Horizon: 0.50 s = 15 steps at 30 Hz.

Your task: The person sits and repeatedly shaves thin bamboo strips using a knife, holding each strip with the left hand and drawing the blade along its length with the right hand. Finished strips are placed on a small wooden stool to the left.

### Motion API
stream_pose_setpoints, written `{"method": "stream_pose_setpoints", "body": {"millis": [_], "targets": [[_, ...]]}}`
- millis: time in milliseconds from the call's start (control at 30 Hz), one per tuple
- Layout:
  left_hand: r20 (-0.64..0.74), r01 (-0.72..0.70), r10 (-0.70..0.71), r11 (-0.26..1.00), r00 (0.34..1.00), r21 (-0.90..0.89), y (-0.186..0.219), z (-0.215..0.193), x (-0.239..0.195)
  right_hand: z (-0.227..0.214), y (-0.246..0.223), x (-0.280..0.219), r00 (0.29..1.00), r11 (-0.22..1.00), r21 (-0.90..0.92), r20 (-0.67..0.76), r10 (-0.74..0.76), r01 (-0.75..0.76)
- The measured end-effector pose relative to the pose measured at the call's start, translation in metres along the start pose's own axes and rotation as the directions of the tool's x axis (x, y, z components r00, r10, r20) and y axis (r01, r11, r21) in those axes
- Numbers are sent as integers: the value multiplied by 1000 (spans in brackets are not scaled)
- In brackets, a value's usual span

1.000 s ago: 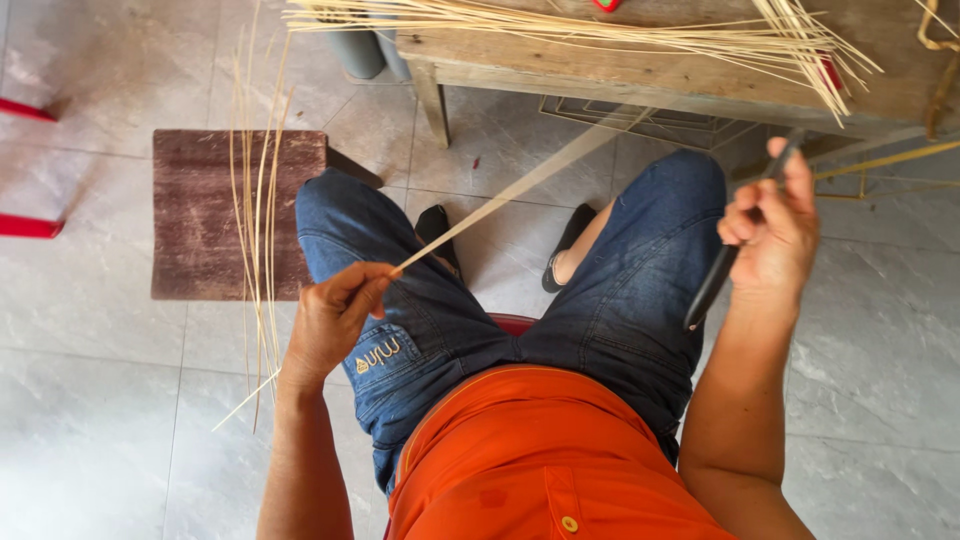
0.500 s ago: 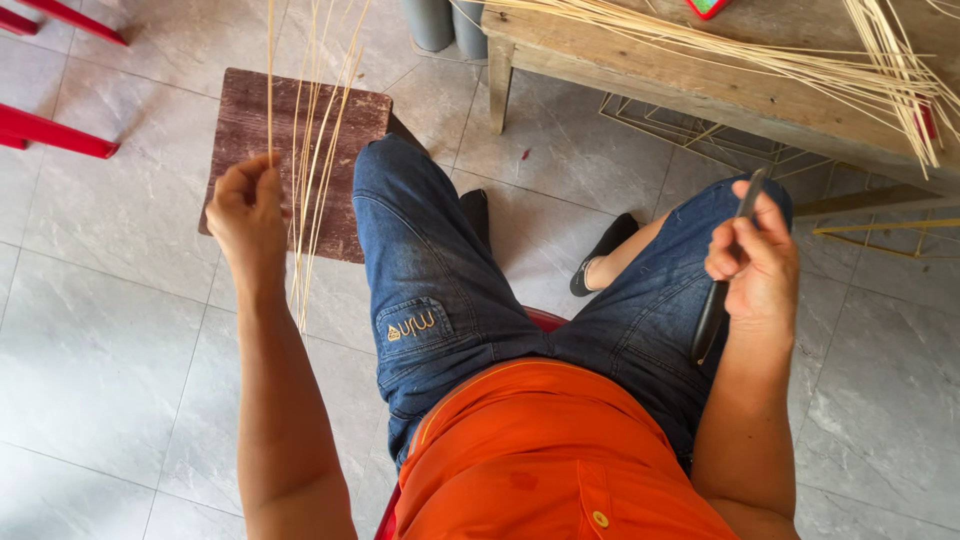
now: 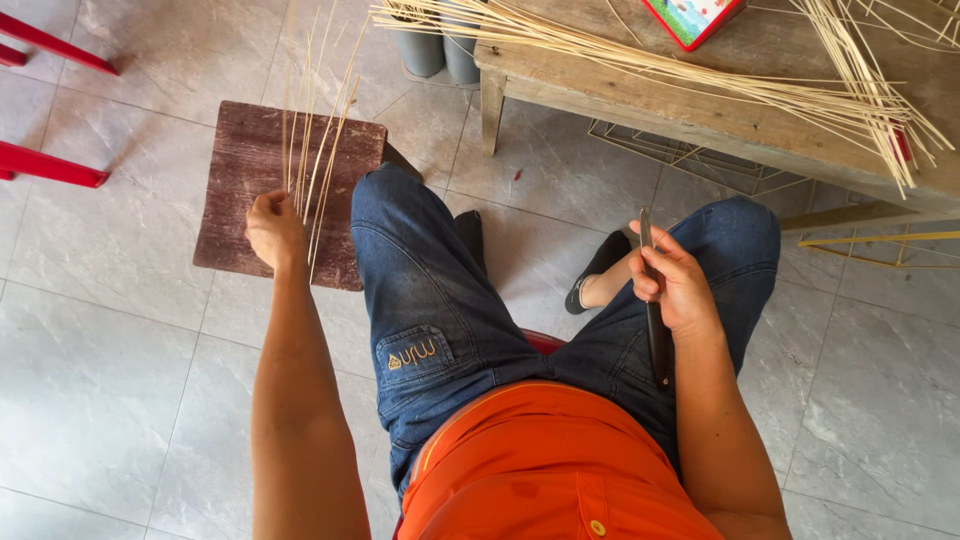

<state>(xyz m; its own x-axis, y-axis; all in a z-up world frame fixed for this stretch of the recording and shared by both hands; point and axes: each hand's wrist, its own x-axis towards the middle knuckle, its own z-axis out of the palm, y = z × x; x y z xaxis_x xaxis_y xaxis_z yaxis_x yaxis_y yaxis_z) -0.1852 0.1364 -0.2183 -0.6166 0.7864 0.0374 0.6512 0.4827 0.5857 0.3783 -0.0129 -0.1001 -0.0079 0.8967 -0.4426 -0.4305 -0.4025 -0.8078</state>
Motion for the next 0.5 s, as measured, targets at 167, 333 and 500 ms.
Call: {"method": "stream_pose_setpoints", "body": {"millis": [167, 333, 500], "targets": [[-159, 123, -149, 979, 976, -161, -15, -5, -7, 3, -1, 4, 1000, 1000, -7, -10, 29, -30], [-169, 150, -186, 967, 968, -205, -26, -4, -9, 8, 0, 7, 999, 997, -58, -17, 43, -44], [-209, 177, -204, 974, 956, -145, -22, 17, -8, 9, -1, 6, 998, 997, -48, -34, 52, -54]]}}
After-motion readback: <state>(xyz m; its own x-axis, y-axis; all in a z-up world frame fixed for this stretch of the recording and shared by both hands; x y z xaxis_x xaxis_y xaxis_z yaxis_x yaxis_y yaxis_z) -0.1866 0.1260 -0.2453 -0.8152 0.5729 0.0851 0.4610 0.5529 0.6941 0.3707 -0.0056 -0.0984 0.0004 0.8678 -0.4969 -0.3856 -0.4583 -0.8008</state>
